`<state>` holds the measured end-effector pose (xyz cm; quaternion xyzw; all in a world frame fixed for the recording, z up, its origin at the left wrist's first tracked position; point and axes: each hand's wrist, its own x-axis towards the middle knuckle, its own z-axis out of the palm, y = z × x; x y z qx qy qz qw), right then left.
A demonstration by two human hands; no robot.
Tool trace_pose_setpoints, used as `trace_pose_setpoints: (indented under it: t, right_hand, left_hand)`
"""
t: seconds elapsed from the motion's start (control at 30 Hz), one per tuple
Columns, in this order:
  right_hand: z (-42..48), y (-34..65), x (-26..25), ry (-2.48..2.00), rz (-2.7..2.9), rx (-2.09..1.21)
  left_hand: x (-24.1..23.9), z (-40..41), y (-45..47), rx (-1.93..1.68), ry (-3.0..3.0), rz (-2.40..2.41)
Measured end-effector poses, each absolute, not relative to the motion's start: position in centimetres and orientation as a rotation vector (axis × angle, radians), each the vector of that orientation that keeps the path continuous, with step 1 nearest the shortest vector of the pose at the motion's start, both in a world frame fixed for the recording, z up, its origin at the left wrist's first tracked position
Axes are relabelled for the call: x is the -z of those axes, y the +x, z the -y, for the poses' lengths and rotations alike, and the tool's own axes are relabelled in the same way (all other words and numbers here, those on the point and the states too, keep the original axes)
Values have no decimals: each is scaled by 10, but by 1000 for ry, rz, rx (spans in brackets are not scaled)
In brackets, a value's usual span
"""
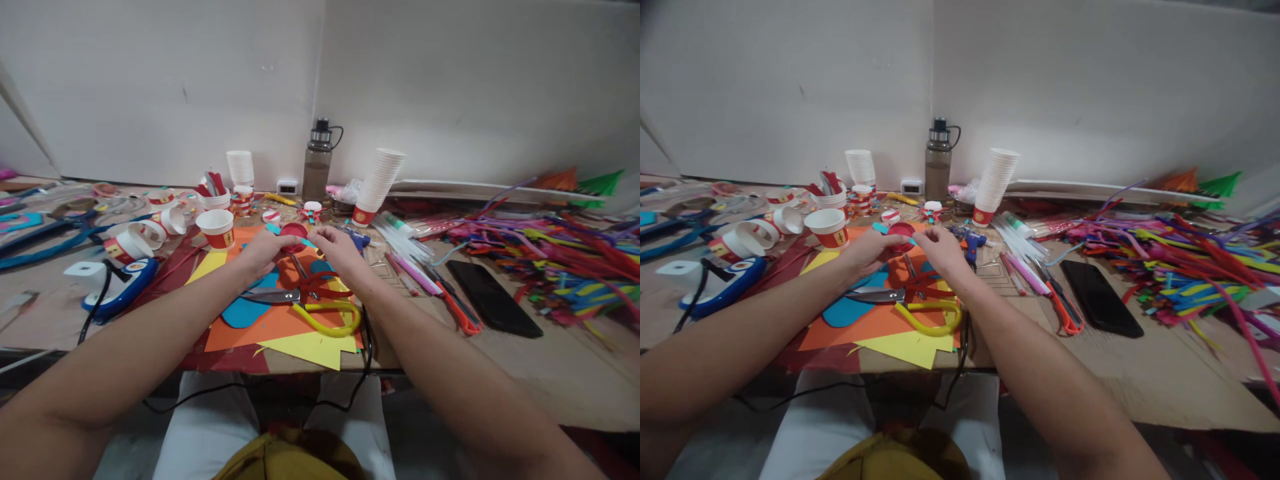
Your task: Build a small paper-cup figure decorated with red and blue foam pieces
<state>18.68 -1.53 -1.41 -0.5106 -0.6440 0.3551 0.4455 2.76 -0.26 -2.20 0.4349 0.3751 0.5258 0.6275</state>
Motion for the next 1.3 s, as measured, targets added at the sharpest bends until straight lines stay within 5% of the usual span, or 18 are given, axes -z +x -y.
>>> trace_pose_setpoints:
  t: [0.27,0.63,1.3]
  right_hand:
    - [14,188,16,-1240,1577,-960]
    - [18,184,15,-1089,1244,-1292]
    - [22,183,13,-984,1103,-1421]
  left_hand:
    - [24,2,18,-1115,1407,-947]
    - [26,3,25,-1109,1198,-889]
    - [18,5,23,-1091,1164,-833]
